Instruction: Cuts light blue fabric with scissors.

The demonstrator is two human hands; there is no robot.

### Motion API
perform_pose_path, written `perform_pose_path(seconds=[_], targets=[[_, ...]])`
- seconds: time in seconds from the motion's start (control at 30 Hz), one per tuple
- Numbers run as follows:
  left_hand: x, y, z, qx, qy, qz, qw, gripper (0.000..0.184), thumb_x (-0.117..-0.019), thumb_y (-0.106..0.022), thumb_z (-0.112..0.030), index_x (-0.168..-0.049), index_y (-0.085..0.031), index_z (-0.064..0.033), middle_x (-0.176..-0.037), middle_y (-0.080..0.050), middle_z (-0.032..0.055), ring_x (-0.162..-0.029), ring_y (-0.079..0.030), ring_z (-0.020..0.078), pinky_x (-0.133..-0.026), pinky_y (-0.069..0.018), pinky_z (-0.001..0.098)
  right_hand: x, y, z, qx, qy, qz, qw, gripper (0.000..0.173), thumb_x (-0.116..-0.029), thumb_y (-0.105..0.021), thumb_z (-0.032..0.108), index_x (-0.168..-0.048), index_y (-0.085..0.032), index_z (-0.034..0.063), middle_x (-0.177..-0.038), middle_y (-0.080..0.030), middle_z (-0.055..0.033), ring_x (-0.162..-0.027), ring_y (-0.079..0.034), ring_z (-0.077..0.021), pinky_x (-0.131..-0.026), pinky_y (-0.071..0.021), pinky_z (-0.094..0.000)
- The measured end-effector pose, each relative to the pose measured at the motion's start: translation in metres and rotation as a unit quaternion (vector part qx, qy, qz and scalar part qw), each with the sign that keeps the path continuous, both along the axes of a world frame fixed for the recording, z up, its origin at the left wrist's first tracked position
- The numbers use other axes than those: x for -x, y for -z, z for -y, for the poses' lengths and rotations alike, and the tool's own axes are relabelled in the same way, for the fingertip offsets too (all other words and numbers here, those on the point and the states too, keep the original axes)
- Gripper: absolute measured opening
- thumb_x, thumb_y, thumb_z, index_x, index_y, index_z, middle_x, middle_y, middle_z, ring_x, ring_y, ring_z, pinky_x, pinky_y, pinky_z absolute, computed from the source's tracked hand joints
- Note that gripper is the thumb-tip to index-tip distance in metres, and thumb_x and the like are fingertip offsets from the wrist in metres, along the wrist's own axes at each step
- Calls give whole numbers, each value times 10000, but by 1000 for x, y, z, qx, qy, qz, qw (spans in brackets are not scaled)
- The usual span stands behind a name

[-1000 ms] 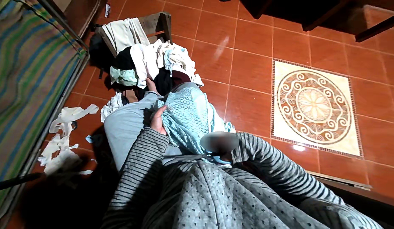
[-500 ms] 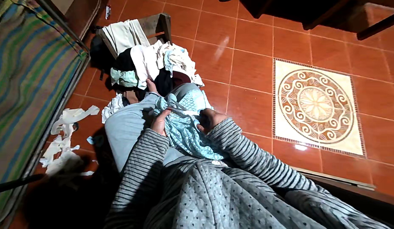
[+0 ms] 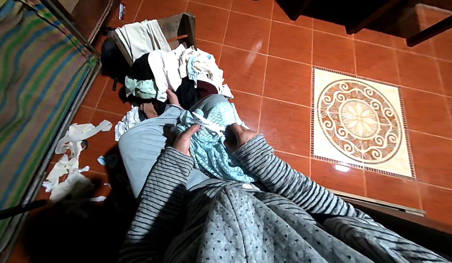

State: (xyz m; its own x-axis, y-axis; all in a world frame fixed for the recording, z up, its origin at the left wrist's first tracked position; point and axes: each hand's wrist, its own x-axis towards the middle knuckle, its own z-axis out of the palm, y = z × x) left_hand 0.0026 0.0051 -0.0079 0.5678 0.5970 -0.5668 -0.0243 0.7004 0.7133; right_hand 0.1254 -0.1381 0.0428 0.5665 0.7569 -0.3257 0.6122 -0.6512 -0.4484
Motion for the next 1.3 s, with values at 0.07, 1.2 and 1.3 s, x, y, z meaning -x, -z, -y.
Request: perform_pose_path(seconds=[0.07, 1.2, 1.3], targets=[[1, 2, -1, -9, 1, 5, 1000, 250, -990, -601, -92, -1238, -587, -57, -1061, -687, 66, -967, -669, 132, -881, -568, 361, -1, -3, -1, 14, 2, -14, 1000, 495, -905, -732, 305, -1268, -627, -15, -1163, -694, -255, -1076, -683, -431, -936, -505, -600], [0, 4, -4, 25, 92, -75, 993, 241, -1024, -570, -107, -1243, -602, -10, -1088, -684, 120, -989, -667, 181, -884, -560, 368, -12, 27, 46, -201, 28, -91, 975, 513, -864, -736, 336, -1149, -611, -72, -873, -692, -150, -711, -657, -207, -684, -564, -407], [2, -8, -5, 15, 133, -68, 989, 174, -1012, -571, -45, -1177, -595, 4, -972, -689, 82, -882, -673, 139, -818, -574, 326, -5, 15, 56, -132, -33, -118, 984, 430, -833, -759, 201, -1140, -641, -76, -881, -707, -194, -756, -694, -297, -725, -570, -498]])
